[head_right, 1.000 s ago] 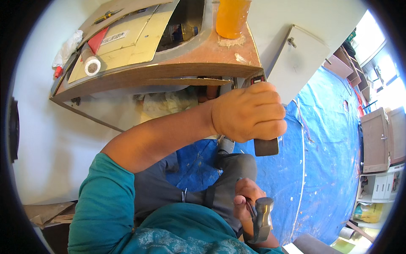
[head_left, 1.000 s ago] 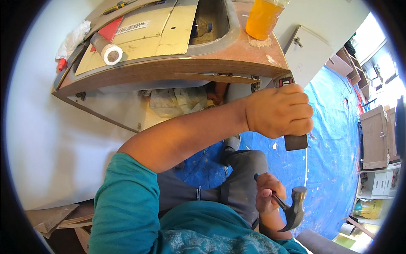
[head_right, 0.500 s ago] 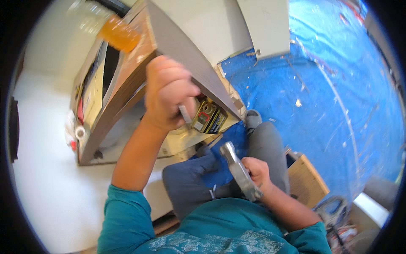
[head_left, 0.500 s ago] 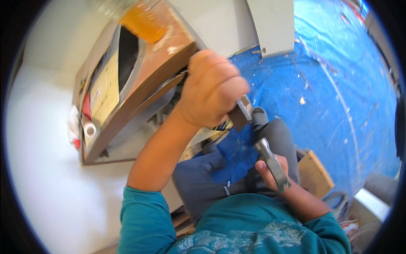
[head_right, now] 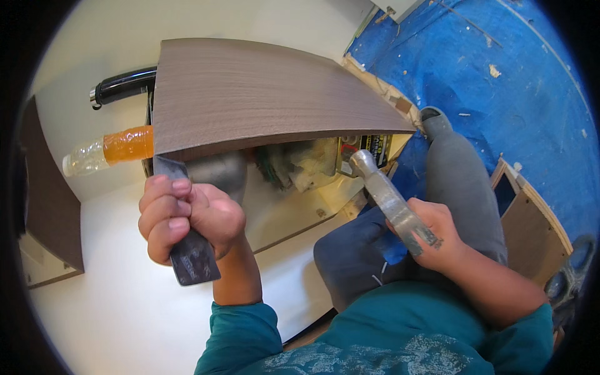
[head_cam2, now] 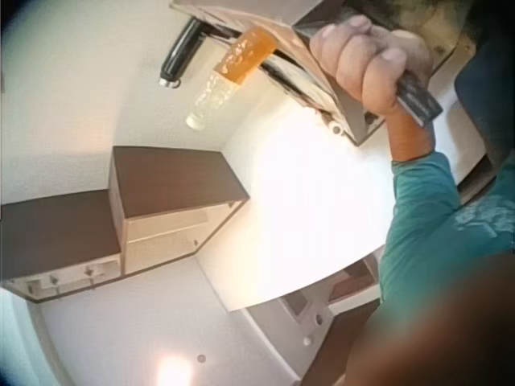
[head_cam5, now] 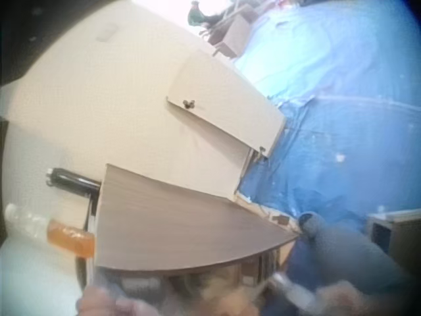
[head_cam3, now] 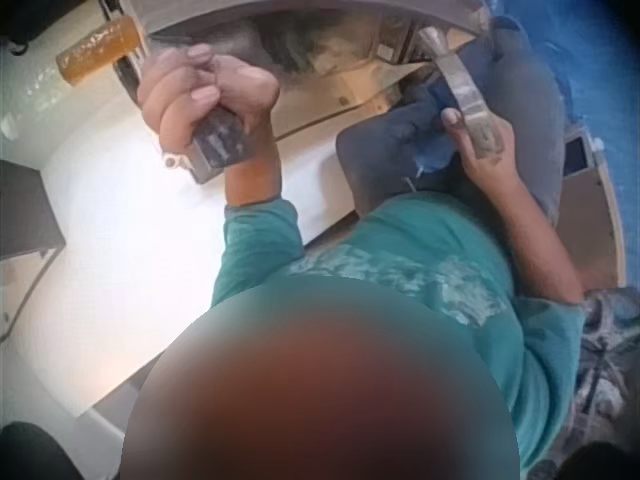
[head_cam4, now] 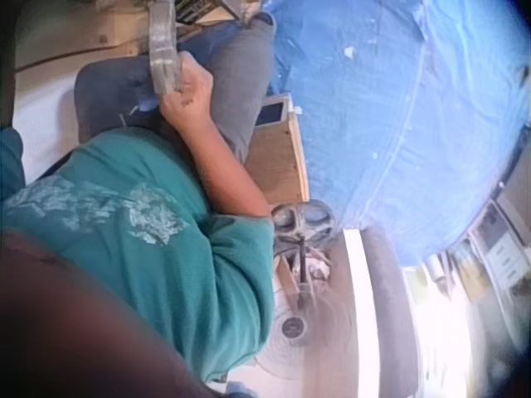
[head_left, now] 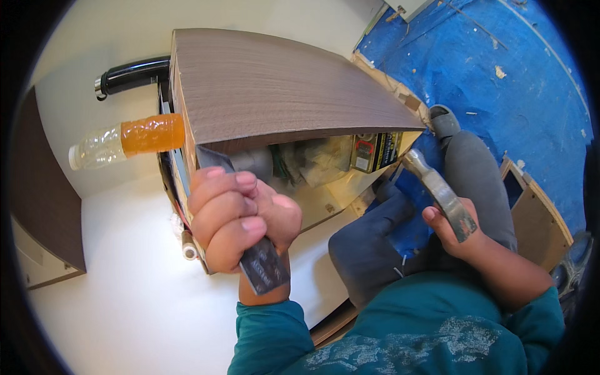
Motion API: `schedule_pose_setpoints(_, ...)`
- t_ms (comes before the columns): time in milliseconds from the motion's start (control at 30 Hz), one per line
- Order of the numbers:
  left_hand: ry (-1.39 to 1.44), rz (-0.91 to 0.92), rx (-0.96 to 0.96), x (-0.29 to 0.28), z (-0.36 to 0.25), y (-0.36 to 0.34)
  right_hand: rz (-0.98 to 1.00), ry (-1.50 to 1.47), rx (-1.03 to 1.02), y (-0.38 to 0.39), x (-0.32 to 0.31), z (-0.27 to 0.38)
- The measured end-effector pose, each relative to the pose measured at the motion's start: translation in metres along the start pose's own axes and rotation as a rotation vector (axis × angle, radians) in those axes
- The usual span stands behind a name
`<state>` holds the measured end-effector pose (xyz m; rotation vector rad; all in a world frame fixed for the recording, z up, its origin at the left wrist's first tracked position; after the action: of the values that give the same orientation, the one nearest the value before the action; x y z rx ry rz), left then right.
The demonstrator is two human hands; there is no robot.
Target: The person uses a hammer and a metal pry bar to remove a damaged section of a wooden cabinet. They repeatedly strike the pry bar to loosen the wood and then pull away broken pieces by hand.
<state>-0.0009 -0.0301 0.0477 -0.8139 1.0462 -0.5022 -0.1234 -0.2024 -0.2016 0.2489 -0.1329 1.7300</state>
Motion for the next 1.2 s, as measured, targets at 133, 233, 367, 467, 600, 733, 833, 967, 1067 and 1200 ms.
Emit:
schedule_pose_setpoints(133,-0.075,-0.007,-0.001,0.001,-0.002,-0.001,0.007,-0.005,-0.03,-0.005,-0.005,-0.002)
schedule_pose_setpoints(233,-0.152,0.014,-0.079,-0.002,-0.003,0.002,-0.001,-0.083,-0.069,-0.008,-0.009,-0.002)
schedule_pose_setpoints(367,-0.162,-0.009,-0.089,-0.003,-0.003,0.005,-0.064,-0.048,0.005,-0.014,-0.011,0.005)
schedule_pose_setpoints(467,-0.157,-0.029,-0.084,-0.004,-0.001,0.007,-0.105,-0.049,0.068,-0.015,-0.011,0.003)
schedule_pose_setpoints(600,-0.153,-0.035,-0.081,-0.003,-0.002,0.007,-0.11,-0.121,0.146,-0.01,-0.012,-0.006)
schedule_pose_setpoints(733,-0.161,-0.013,-0.09,-0.004,-0.004,0.004,-0.042,-0.165,0.213,-0.009,-0.012,0.001)
schedule_pose_setpoints(833,-0.162,-0.014,-0.111,-0.006,-0.004,0.003,-0.035,-0.157,0.195,-0.009,-0.01,0.001)
schedule_pose_setpoints(967,-0.152,-0.035,-0.13,-0.005,-0.004,0.001,-0.039,-0.134,0.193,-0.009,-0.01,0.0)
schedule_pose_setpoints(1067,-0.141,-0.048,-0.129,-0.004,-0.004,0.001,-0.032,-0.128,0.194,-0.008,-0.009,-0.006)
schedule_pose_setpoints(1200,-0.08,-0.028,-0.081,-0.006,-0.002,0.005,-0.024,-0.141,0.221,-0.008,-0.009,-0.006)
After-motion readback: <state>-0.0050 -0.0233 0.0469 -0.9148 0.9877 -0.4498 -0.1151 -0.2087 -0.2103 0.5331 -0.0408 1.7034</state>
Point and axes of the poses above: each hand's wrist, its own y-axis away from the middle knuckle, its own x-axis out of the palm, z = x × y, the point moved 4 cm from there along -y, towards the middle knuckle, and after that the axes turned 5 degrees about -z, right-handed, at the moved point
